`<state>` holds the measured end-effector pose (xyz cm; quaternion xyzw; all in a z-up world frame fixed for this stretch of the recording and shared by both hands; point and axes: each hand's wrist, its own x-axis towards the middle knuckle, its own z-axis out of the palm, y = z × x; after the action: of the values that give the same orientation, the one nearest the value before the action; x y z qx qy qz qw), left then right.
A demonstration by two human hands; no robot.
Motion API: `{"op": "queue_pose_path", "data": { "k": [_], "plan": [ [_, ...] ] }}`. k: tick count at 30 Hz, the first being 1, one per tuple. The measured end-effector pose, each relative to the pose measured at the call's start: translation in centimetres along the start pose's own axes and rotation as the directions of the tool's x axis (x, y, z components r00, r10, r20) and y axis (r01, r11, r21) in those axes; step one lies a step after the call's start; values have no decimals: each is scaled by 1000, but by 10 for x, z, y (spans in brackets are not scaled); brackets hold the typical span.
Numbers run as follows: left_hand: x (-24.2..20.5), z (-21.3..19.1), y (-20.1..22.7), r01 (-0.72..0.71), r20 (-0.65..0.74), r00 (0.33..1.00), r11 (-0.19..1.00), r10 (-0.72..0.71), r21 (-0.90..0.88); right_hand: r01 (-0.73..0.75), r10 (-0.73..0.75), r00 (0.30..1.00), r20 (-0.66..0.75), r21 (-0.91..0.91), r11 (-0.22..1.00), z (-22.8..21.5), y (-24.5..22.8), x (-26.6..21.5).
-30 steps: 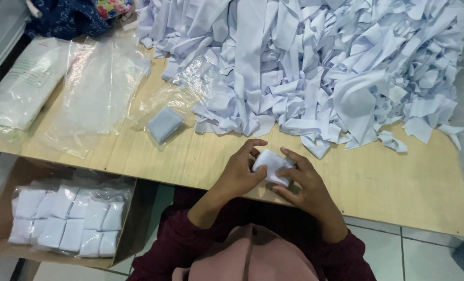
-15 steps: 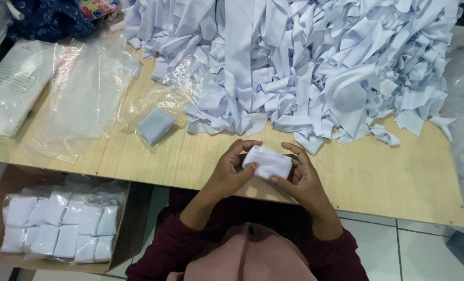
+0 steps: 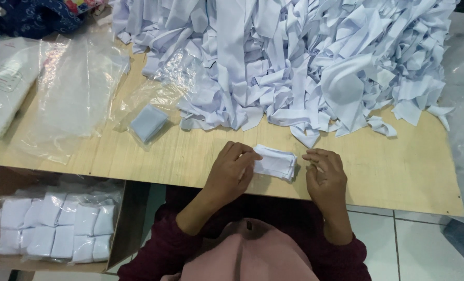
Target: The person folds white fabric pieces on a wooden table, aligning edges and rolling them into compact bundles. The person places the folded bundles into clear plastic bags. The workspace contains a large pile of loose fabric and a box of pre-packaged items.
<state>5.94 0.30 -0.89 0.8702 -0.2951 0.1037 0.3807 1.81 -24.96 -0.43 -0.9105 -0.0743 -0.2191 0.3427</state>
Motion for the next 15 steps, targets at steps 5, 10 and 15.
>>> {"op": "queue_pose_path", "data": {
  "k": [5, 10, 15],
  "plan": [
    [24, 39, 24, -98, -49, 994, 995, 98, -3, -207, 207, 978, -4, -60, 977, 7, -5, -13],
    [45, 29, 35, 30, 231, 972, 996, -49, 86, -252, 253, 968, -2, -72, 965, 17, -14, -16],
    [37, 3, 22, 214, 203, 967, 926, -156, -311, -325, 327, 944, 29, -72, 943, 15, -24, -12]
  ]
}}
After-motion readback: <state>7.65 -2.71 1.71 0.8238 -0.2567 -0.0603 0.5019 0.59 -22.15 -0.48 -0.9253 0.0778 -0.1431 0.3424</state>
